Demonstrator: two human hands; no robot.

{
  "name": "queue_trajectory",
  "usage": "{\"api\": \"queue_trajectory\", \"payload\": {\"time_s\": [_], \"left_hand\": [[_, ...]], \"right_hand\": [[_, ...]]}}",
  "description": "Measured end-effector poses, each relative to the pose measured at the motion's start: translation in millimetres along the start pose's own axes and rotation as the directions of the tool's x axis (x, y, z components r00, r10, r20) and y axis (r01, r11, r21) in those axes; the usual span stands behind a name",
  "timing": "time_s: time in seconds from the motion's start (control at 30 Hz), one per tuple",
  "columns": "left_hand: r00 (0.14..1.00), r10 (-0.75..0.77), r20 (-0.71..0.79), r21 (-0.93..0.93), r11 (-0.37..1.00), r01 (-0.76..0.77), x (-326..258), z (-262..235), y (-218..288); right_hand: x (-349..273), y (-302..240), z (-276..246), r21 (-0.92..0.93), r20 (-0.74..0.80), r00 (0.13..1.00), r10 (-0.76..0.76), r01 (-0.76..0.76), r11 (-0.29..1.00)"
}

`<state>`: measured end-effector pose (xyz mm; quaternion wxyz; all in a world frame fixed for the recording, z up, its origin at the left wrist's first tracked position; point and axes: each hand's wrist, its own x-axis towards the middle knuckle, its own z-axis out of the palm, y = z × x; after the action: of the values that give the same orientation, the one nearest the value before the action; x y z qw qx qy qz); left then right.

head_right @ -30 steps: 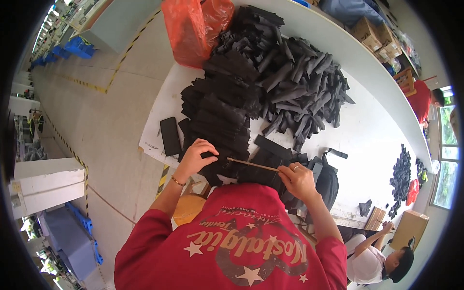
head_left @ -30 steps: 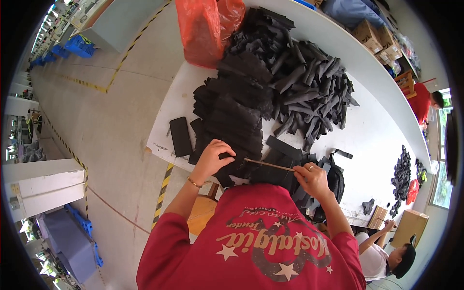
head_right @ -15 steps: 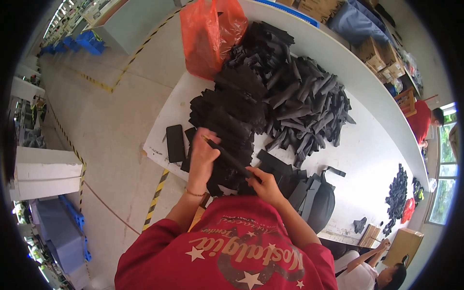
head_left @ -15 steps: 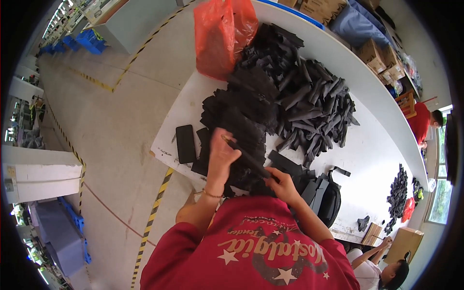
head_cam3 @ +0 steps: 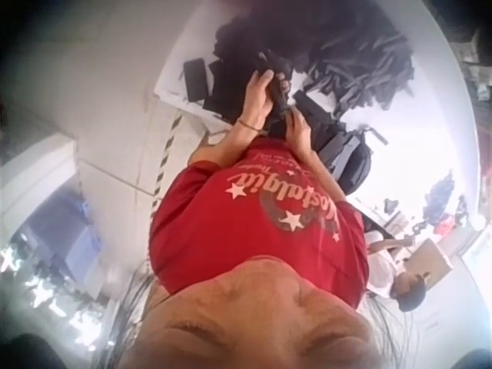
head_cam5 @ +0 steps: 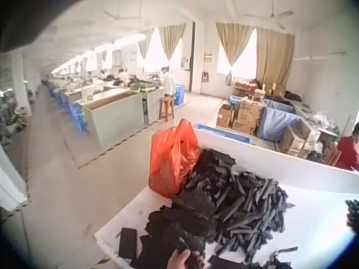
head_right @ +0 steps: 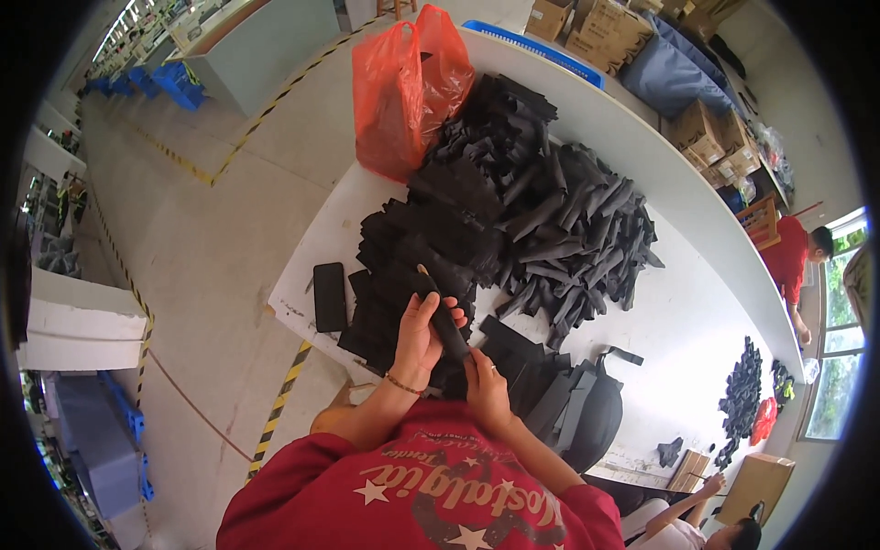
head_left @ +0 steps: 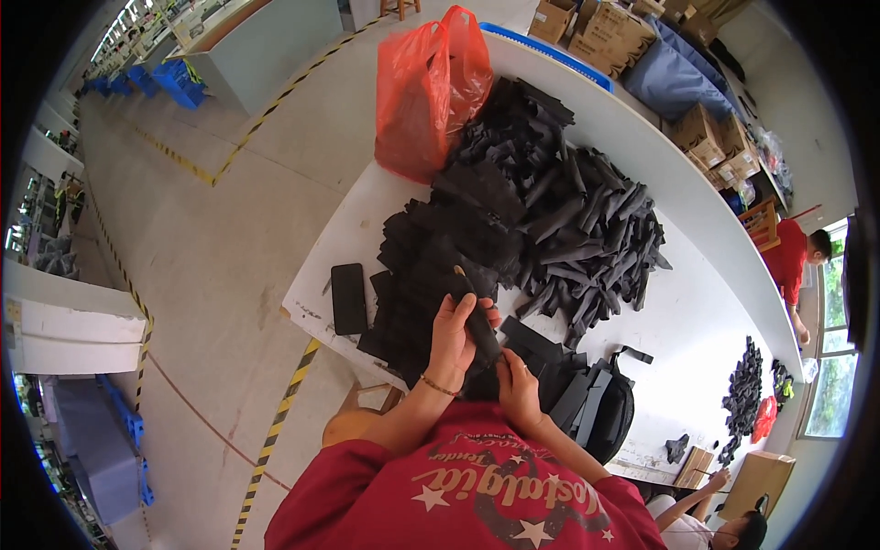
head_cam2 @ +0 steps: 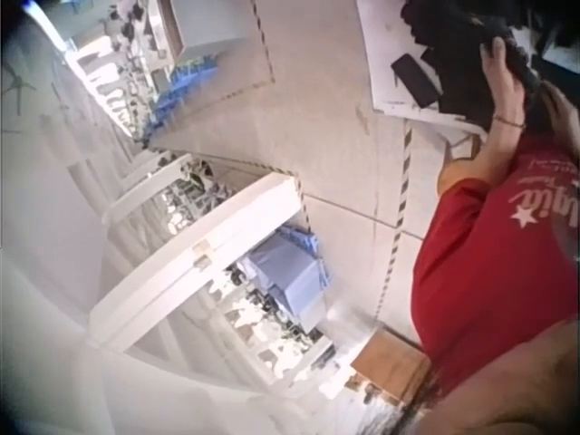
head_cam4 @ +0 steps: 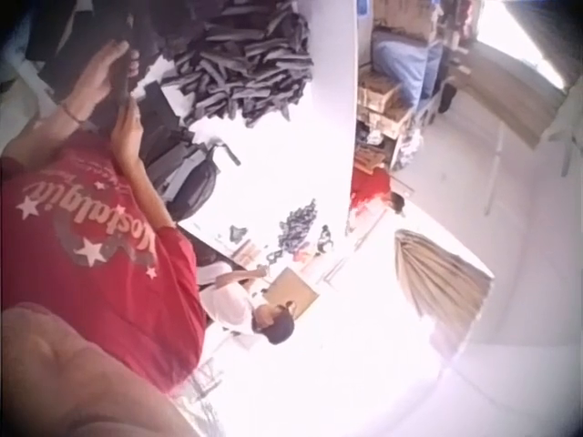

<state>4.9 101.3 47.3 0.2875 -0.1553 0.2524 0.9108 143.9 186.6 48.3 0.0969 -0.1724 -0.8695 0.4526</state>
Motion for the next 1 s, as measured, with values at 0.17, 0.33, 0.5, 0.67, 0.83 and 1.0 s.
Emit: {"api": "queue_trajectory", "payload": {"time_s": [0.17, 0.33, 0.5, 0.67, 0.83, 1.0], "left_hand": [[0.997, 0.003, -0.077, 0.065, 0.998, 0.002, 5.6, 11.6, 6.6], [0.986, 0.097, -0.135, 0.172, 0.982, -0.074, 19.0, 17.8, 17.9], [0.975, 0.12, -0.189, 0.15, 0.984, -0.092, 32.2, 5.3, 22.3], [0.983, 0.123, -0.134, -0.05, 0.99, -0.13, 38.2, 15.9, 15.5], [0.94, -0.276, 0.2, 0.079, 0.961, 0.266, -1.3, -0.8, -16.4], [0.997, 0.017, -0.08, 0.128, 0.992, -0.007, 22.8, 2.3, 13.5]], "right_hand": [[-6.6, 11.0, 0.2, 0.022, 0.006, 0.995, -0.101, 0.1, 0.995], [-15.4, 5.1, -13.0, 0.027, 0.128, 0.989, 0.069, -0.073, 0.997], [-31.5, 2.3, -42.0, 0.018, 0.184, 0.982, 0.033, -0.037, 0.999], [-33.3, 0.8, -65.3, -0.023, 0.207, 0.964, 0.169, -0.168, 0.986], [-24.8, -3.7, -62.0, 0.083, 0.244, 0.948, 0.203, -0.229, 0.97], [-39.6, -6.5, -53.6, 0.056, 0.248, 0.958, 0.145, -0.164, 0.985]]}}
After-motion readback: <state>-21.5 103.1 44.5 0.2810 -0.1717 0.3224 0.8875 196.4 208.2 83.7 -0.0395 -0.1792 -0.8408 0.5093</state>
